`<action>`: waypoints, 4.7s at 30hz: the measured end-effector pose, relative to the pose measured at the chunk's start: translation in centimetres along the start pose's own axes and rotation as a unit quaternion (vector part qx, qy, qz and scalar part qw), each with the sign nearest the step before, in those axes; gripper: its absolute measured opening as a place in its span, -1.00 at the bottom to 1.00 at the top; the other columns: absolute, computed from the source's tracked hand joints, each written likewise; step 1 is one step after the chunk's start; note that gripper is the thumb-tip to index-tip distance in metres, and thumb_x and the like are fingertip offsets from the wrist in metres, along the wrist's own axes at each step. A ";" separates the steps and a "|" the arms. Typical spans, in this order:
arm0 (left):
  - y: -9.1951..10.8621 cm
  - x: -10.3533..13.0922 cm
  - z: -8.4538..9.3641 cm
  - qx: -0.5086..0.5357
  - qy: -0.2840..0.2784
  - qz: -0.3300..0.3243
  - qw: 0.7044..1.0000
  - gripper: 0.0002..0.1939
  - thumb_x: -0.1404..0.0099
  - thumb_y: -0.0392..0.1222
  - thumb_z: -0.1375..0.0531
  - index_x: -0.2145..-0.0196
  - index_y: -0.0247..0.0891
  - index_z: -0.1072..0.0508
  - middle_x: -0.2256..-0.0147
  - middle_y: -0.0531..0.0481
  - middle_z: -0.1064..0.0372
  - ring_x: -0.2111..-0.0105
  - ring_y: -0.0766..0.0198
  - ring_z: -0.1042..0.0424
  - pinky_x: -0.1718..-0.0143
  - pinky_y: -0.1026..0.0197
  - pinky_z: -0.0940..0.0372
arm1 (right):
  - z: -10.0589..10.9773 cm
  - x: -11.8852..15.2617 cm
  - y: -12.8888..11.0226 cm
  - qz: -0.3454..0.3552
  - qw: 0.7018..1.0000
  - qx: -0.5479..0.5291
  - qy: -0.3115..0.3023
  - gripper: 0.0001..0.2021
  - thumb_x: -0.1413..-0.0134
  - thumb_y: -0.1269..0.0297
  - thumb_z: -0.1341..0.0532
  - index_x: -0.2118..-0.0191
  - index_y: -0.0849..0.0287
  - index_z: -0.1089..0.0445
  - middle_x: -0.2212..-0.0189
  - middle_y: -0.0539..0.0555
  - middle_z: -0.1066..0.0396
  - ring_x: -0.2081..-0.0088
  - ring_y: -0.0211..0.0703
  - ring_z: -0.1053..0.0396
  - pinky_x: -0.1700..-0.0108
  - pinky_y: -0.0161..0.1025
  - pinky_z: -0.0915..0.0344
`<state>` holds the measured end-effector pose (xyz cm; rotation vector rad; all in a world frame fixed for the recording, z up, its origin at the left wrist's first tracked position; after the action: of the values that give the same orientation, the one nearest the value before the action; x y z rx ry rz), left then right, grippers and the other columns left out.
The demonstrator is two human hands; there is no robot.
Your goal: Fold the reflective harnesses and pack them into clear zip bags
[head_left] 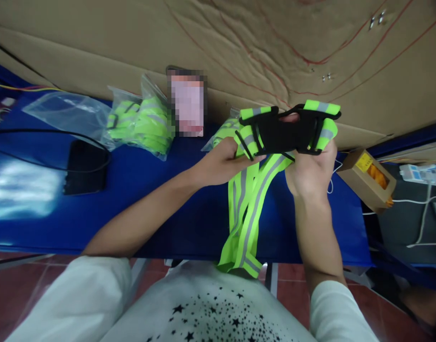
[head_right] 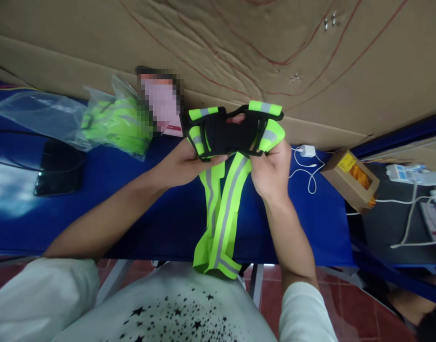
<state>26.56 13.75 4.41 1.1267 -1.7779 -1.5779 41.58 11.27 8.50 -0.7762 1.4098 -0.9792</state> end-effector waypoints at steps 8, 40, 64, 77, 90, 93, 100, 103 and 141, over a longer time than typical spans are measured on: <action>-0.8 -0.2 0.3 -0.029 0.048 -0.043 0.998 -0.55 -0.20 0.01 -0.42 -0.01 -0.16 -0.57 -0.04 -0.03 -0.54 -0.20 0.01 -0.40 -0.30 -0.01 -0.23 | -0.4 -0.4 0.2 -0.057 0.986 -0.034 -0.154 -0.57 -0.03 0.00 -0.47 -0.01 -0.08 -0.49 -0.11 -0.01 -0.50 -0.20 -0.01 -0.40 -0.29 -0.08 -0.34; -2.8 -0.3 -1.4 0.191 -0.056 0.121 0.973 -0.59 -0.35 0.09 -0.26 -0.03 -0.19 -0.52 0.14 -0.01 -0.60 0.00 -0.02 -0.57 0.00 0.01 -0.51 | -1.8 0.8 -1.8 0.071 0.926 0.166 -0.332 -0.52 -0.11 0.53 -0.28 -0.11 -0.05 -0.43 -0.25 -0.04 -0.35 -0.44 -0.01 -0.05 -0.55 0.09 0.22; -4.6 1.5 -4.0 0.306 -0.170 0.180 0.919 -0.57 -0.20 -0.08 -0.44 -0.01 -0.22 -0.58 -0.05 -0.23 -0.55 -0.14 -0.17 -0.48 -0.23 -0.18 -0.32 | 1.0 -0.3 1.0 -0.125 0.967 0.069 -0.209 -0.62 0.12 0.34 -0.55 0.11 0.01 -0.60 0.27 -0.04 -0.60 0.27 -0.11 -0.55 0.26 -0.20 -0.54; -2.0 2.1 -3.9 0.283 -0.159 0.149 0.934 -0.38 -0.18 0.27 -0.37 0.02 -0.29 -0.55 0.02 -0.22 -0.58 -0.14 -0.23 -0.47 -0.19 -0.21 -0.36 | -0.1 0.1 -2.1 0.158 0.926 0.233 -0.252 -0.57 -0.17 0.41 -0.29 -0.12 -0.12 -0.52 -0.15 -0.08 -0.48 -0.25 0.13 -0.36 -0.37 0.13 -0.22; -2.1 2.5 -3.2 0.171 -0.114 0.144 0.968 -0.66 -0.12 -0.11 -0.49 0.18 -0.26 -0.60 0.19 -0.08 -0.61 0.09 0.01 -0.59 -0.01 -0.02 -0.46 | 1.8 -0.4 0.9 -0.117 0.954 0.063 -0.270 -0.42 -0.12 0.03 -0.42 -0.24 -0.01 -0.39 -0.12 0.04 -0.50 -0.13 -0.02 -0.47 -0.17 -0.03 -0.45; -2.4 2.9 -3.0 0.148 -0.108 0.153 0.971 -0.66 -0.07 -0.15 -0.51 0.19 -0.23 -0.60 0.20 -0.04 -0.60 0.13 0.06 -0.59 0.03 0.02 -0.47 | 1.1 0.7 2.1 -0.219 0.926 0.015 -0.308 -0.60 0.00 0.03 -0.48 0.06 0.07 -0.57 0.35 -0.03 -0.57 0.37 -0.18 -0.52 0.32 -0.24 -0.53; -3.2 2.6 -4.4 0.341 -0.140 0.215 0.905 -0.63 -0.18 -0.18 -0.40 0.05 -0.28 -0.56 0.13 -0.19 -0.61 -0.06 -0.14 -0.54 -0.13 -0.17 -0.38 | 0.8 0.6 0.0 -0.175 0.960 0.022 -0.219 -0.79 0.01 0.21 -0.50 0.24 0.12 -0.59 0.51 -0.10 -0.45 0.57 -0.32 -0.33 0.54 -0.34 -0.33; -3.7 2.6 -4.8 0.356 -0.148 0.222 0.896 -0.65 -0.23 -0.15 -0.37 0.03 -0.26 -0.57 0.14 -0.19 -0.62 -0.06 -0.11 -0.54 -0.09 -0.12 -0.41 | 1.1 0.6 -1.3 -0.136 0.968 0.075 -0.198 -0.69 0.05 0.25 -0.52 0.12 0.05 -0.61 0.43 -0.06 -0.53 0.45 -0.21 -0.46 0.43 -0.26 -0.45; -2.0 3.0 -2.7 0.269 0.067 0.091 0.956 -0.20 0.10 -0.41 -0.43 -0.12 -0.06 -0.39 0.18 0.07 -0.46 0.24 0.24 -0.49 0.26 0.26 -0.38 | 1.2 10.9 6.2 -0.314 0.915 -0.119 -0.223 -0.37 -0.05 -0.17 -0.38 -0.19 -0.01 -0.40 -0.03 0.14 -0.52 -0.08 0.05 -0.47 -0.12 0.01 -0.42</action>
<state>27.64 9.77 2.60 1.2228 -2.2113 -0.9047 42.41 4.00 -1.70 -1.5911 0.8892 -1.0228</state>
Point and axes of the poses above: each hand's wrist, its own x-axis away from the middle knuckle, its own z-axis out of the back of the hand, y = z × x, the point moved 6 cm from there along -x, towards the middle knuckle
